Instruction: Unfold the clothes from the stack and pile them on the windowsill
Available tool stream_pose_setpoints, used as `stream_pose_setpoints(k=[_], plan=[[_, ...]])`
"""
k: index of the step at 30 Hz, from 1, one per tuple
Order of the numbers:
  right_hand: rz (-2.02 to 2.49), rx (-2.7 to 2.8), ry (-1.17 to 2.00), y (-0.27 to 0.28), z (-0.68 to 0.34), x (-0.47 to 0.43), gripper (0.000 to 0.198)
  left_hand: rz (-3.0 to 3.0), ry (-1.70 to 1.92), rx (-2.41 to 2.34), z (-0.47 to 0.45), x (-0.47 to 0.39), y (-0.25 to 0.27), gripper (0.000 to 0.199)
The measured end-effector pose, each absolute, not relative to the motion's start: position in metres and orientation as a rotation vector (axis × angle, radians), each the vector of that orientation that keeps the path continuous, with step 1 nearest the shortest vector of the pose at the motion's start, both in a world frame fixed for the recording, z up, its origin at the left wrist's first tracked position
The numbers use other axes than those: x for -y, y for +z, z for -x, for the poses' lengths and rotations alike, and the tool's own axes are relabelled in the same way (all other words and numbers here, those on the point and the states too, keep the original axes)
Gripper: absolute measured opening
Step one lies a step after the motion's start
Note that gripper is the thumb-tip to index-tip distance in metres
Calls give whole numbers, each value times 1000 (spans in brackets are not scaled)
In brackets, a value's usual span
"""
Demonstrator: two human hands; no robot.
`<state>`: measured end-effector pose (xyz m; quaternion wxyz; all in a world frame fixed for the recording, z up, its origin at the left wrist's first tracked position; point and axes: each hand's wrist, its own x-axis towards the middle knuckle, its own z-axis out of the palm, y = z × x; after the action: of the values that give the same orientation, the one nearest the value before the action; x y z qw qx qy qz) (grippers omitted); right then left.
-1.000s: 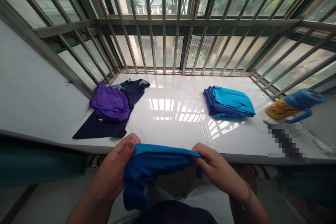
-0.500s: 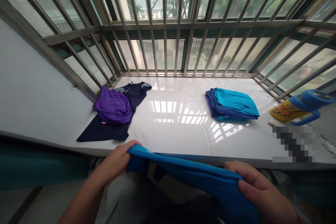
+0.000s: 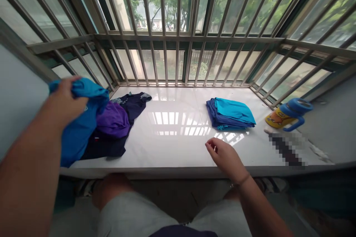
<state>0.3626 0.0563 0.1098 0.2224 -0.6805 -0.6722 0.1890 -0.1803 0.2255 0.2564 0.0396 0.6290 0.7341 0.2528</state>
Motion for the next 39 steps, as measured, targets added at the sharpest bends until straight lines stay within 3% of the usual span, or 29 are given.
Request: stream_pose_setpoints(k=[3,6,8,12,20,29,35,37,39], plan=[[2011,1852,326,92,-393,-93,29,-2103,516,-2175,138,-198,169,51],[2168,1778,152,85,-428,-135,27,-2029,332,-1957,80,-152,69,25],[2270,1703,69,83,-448,-162,30,-2132,280,-1828,48,-121,15,37],[2384,1557,-57,74,-466,-202,44,-2432,602,-1957,19,-89,-37,41],[2418,1463,-69,57,-477,-227,42,-2616,648,-1993,25,-93,-47,37],[2180,1419,-96,83,-476,-204,45,-2626,578,-2040,23,-89,-48,35],[1713,1347,-232,114,-410,-113,46,-2452,611,-2048,19,-95,-38,38],[1594,1394,-119,114,-380,-65,42,-2281,613,-1988,15,-92,-28,41],[1442,1477,186,108,-357,-23,32,-2117,636,-1732,7,-76,-18,31]])
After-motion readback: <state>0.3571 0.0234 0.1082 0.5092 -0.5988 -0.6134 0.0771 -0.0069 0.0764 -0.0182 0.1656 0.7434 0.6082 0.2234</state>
